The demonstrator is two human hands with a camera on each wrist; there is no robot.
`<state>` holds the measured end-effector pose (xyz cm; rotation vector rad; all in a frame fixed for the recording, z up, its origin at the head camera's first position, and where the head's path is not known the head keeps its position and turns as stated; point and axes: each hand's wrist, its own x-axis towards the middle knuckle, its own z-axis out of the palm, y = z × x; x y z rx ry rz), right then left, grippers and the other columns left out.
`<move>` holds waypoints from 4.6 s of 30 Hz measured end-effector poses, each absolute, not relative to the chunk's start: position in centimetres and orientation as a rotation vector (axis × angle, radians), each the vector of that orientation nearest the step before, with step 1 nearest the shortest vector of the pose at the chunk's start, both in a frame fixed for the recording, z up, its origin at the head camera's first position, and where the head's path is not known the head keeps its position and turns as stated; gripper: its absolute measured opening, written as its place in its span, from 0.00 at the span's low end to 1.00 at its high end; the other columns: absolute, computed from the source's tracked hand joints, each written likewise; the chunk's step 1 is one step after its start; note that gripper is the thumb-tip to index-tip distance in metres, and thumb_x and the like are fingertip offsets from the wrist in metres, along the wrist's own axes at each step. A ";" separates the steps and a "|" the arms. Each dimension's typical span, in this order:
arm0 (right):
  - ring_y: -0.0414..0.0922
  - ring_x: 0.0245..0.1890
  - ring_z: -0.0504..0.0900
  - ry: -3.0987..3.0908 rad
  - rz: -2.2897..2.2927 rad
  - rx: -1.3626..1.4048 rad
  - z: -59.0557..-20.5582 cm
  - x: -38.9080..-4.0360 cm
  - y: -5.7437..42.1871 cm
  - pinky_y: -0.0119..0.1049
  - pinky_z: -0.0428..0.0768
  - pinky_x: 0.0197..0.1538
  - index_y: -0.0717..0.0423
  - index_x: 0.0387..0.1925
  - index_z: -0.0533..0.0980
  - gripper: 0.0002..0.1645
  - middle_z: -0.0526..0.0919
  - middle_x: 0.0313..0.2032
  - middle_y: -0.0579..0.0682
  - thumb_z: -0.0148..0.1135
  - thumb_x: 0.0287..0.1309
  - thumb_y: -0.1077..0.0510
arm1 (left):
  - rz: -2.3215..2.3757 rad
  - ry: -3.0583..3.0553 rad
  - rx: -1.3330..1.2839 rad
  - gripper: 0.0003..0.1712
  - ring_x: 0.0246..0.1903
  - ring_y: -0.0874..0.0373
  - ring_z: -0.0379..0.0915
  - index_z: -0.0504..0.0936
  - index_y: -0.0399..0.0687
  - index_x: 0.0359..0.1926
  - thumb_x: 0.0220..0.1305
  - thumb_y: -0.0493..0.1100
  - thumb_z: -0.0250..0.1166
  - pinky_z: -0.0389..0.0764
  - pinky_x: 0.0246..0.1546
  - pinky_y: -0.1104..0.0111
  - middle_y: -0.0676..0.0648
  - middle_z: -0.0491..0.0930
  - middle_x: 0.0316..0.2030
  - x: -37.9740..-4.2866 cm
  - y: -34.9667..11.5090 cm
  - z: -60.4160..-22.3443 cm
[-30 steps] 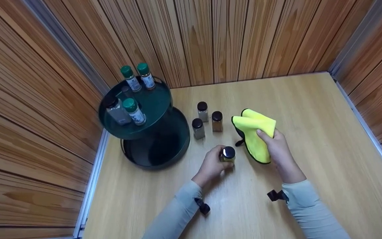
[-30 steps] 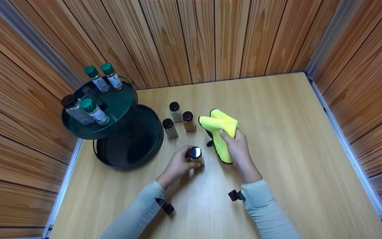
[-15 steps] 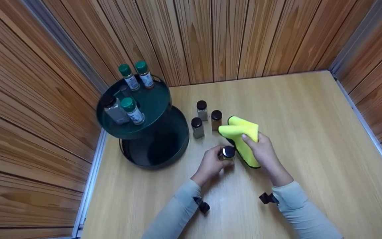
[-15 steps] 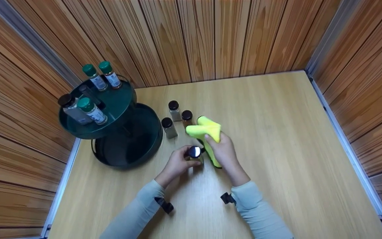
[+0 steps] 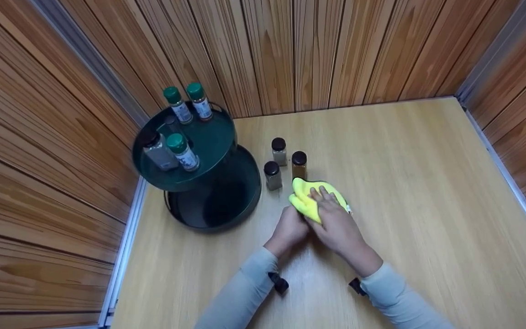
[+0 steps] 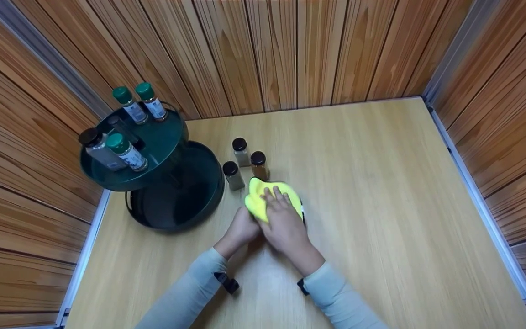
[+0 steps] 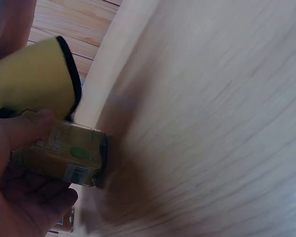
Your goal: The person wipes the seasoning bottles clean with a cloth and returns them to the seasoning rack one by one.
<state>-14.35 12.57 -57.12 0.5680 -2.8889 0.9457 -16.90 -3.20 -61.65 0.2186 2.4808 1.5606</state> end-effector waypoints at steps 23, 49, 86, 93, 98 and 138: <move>0.55 0.74 0.66 -2.786 1.058 0.648 -57.8 -15.1 13.3 0.53 0.63 0.74 0.65 0.70 0.69 0.35 0.71 0.72 0.56 0.60 0.71 0.48 | 1.473 2.527 0.226 0.35 0.63 0.67 0.72 0.75 0.50 0.67 0.59 0.36 0.73 0.69 0.68 0.67 0.56 0.80 0.60 -17.2 -3.7 -61.5; 0.53 0.68 0.75 -2.629 0.935 0.780 -58.3 -14.5 14.9 0.49 0.72 0.69 0.65 0.64 0.76 0.30 0.78 0.65 0.56 0.65 0.66 0.53 | 1.447 2.500 0.210 0.35 0.58 0.68 0.74 0.77 0.54 0.65 0.57 0.36 0.76 0.72 0.66 0.66 0.59 0.82 0.56 -16.9 -3.5 -61.5; 0.47 0.25 0.83 -2.128 2.350 -0.371 -56.4 -13.2 13.5 0.38 0.83 0.32 0.69 0.43 0.78 0.22 0.84 0.29 0.58 0.53 0.77 0.50 | 1.459 2.512 0.298 0.26 0.54 0.56 0.82 0.85 0.48 0.55 0.52 0.38 0.79 0.78 0.58 0.66 0.50 0.87 0.51 -17.1 -3.1 -61.7; 0.44 0.29 0.82 -1.948 2.465 -0.502 -57.7 -13.3 13.1 0.38 0.83 0.34 0.68 0.50 0.74 0.26 0.83 0.32 0.52 0.51 0.76 0.46 | 1.445 2.530 0.299 0.28 0.54 0.57 0.81 0.84 0.47 0.56 0.52 0.38 0.80 0.77 0.60 0.64 0.52 0.87 0.51 -17.1 -3.1 -61.8; 0.42 0.35 0.81 -1.924 2.540 -0.613 -60.0 -13.6 13.2 0.36 0.82 0.40 0.64 0.57 0.71 0.27 0.82 0.39 0.51 0.47 0.78 0.43 | 1.468 2.506 0.286 0.29 0.53 0.60 0.81 0.84 0.49 0.57 0.53 0.38 0.79 0.77 0.61 0.65 0.54 0.86 0.51 -17.1 -3.0 -61.8; 0.43 0.34 0.82 -1.742 2.574 -0.510 -58.3 -12.7 13.4 0.37 0.82 0.40 0.64 0.53 0.72 0.26 0.82 0.36 0.49 0.49 0.77 0.43 | 1.406 2.585 0.295 0.26 0.44 0.68 0.79 0.85 0.45 0.52 0.49 0.38 0.80 0.79 0.54 0.68 0.52 0.88 0.45 -16.9 -2.8 -61.8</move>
